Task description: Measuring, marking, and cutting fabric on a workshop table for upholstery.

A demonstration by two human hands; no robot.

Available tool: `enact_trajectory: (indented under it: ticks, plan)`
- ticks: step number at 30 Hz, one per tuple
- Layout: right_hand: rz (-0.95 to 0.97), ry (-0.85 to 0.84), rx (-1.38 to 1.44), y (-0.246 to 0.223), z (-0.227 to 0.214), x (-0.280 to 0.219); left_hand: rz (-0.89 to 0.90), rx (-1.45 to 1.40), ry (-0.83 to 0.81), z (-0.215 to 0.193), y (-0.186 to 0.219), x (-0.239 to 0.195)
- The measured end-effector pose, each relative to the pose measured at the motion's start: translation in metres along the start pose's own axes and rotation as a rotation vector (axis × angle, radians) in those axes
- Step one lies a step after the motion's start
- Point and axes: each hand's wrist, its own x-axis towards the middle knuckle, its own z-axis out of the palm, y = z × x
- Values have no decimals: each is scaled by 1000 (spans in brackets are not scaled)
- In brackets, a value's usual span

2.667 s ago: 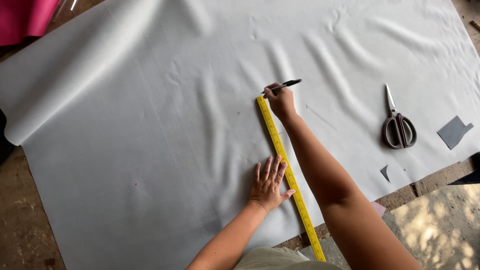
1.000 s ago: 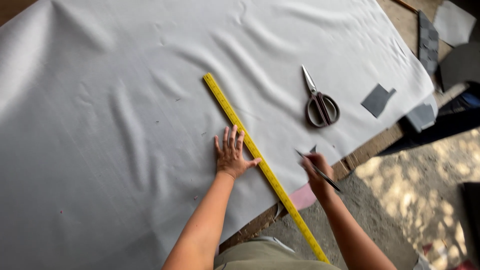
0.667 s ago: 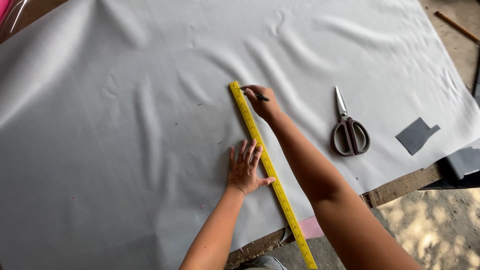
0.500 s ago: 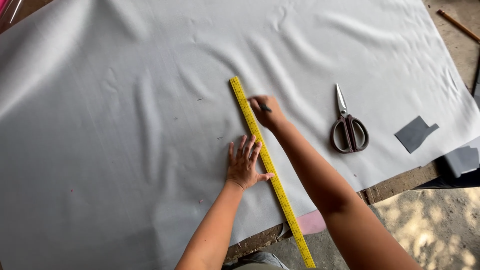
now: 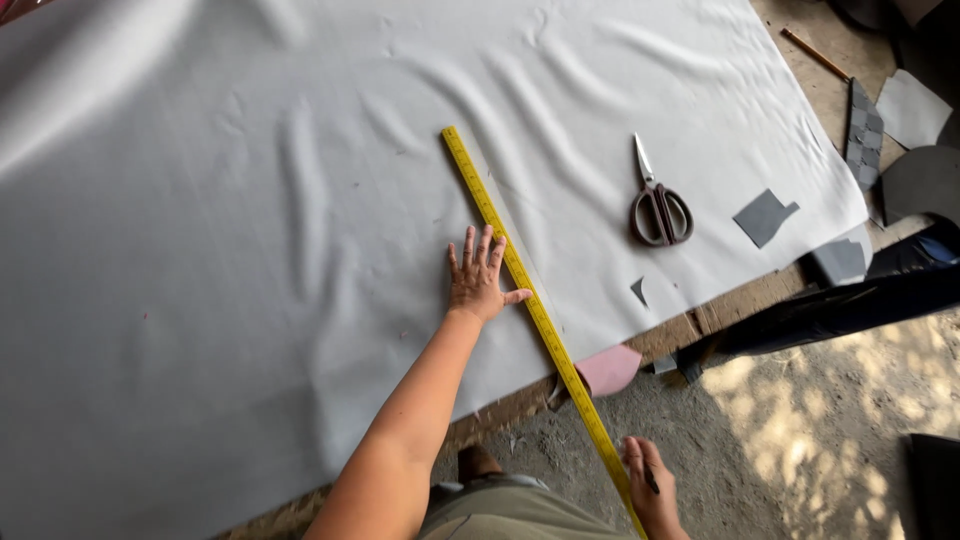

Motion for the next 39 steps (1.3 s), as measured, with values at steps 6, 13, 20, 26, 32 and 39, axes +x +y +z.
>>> enact_trajectory:
  ticks: [6,13,20,26,32,39]
  plan:
    - [-181,-142,233,35,51,-57,-375,-791,402,-23,3,-128]
    - [-1124,-371,78,-23,129,-142,-452,-1667,967,-207,-49,-300]
    - [-1454,-565,-18,-49,166,-226,-357,-1702,1412,-291,-193,-570]
    - [-1606,-695,-175,-75,191,-235,-382,-941,1308,-286,-221,-723]
    - [-1543,-634,-200,-149,216,-193,-930,-1121,718,-175,-177,-708]
    - [-1558,-647,-62,-252,269,-174,-1186,-1366,279,-41,-134,-681]
